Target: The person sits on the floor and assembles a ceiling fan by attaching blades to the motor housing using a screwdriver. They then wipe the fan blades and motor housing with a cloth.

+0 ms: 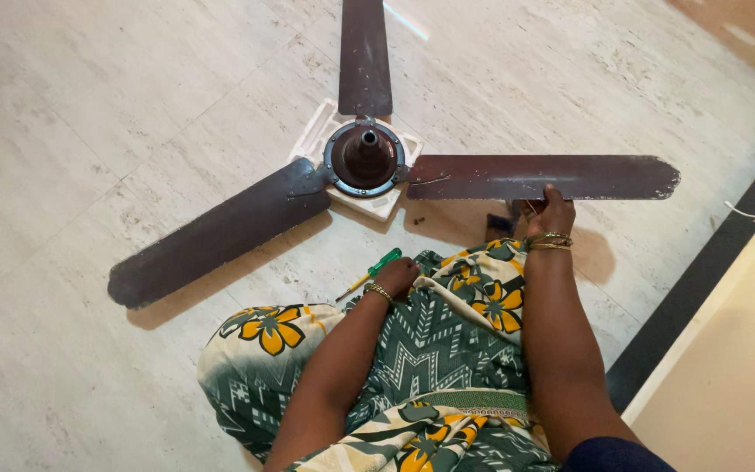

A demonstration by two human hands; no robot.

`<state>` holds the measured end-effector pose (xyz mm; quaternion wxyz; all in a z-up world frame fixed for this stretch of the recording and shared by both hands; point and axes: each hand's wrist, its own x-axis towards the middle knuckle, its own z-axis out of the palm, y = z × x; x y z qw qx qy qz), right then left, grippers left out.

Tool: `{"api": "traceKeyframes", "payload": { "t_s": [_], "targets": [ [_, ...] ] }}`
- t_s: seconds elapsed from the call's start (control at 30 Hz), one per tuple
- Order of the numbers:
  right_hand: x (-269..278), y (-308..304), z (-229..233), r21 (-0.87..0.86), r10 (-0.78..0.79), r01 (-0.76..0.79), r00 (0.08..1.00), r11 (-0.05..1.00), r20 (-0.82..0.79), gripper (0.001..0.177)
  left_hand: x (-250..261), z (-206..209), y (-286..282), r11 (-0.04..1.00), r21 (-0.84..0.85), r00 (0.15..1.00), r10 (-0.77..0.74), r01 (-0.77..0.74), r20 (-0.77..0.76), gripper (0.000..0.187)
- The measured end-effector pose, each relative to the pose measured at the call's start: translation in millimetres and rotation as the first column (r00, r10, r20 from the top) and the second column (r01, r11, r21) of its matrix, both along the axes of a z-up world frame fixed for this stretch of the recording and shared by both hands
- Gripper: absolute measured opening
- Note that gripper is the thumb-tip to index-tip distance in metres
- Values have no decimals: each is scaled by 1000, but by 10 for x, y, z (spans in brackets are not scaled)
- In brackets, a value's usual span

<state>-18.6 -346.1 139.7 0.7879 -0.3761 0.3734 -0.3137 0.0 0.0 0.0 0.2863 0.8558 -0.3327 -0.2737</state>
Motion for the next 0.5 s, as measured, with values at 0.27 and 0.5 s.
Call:
{"api": "traceKeyframes", "payload": {
  "t_s": [0.27, 0.5],
  "targets": [
    [-2, 2, 27, -28, 46, -45, 998, 999, 32, 28, -248, 162, -45, 951, 221, 973, -191, 216, -130, 37],
    [79, 124, 393, -117, 72, -82, 993, 990, -90, 32, -364, 370, -223, 917, 251, 951, -297, 309, -83, 34]
  ]
}}
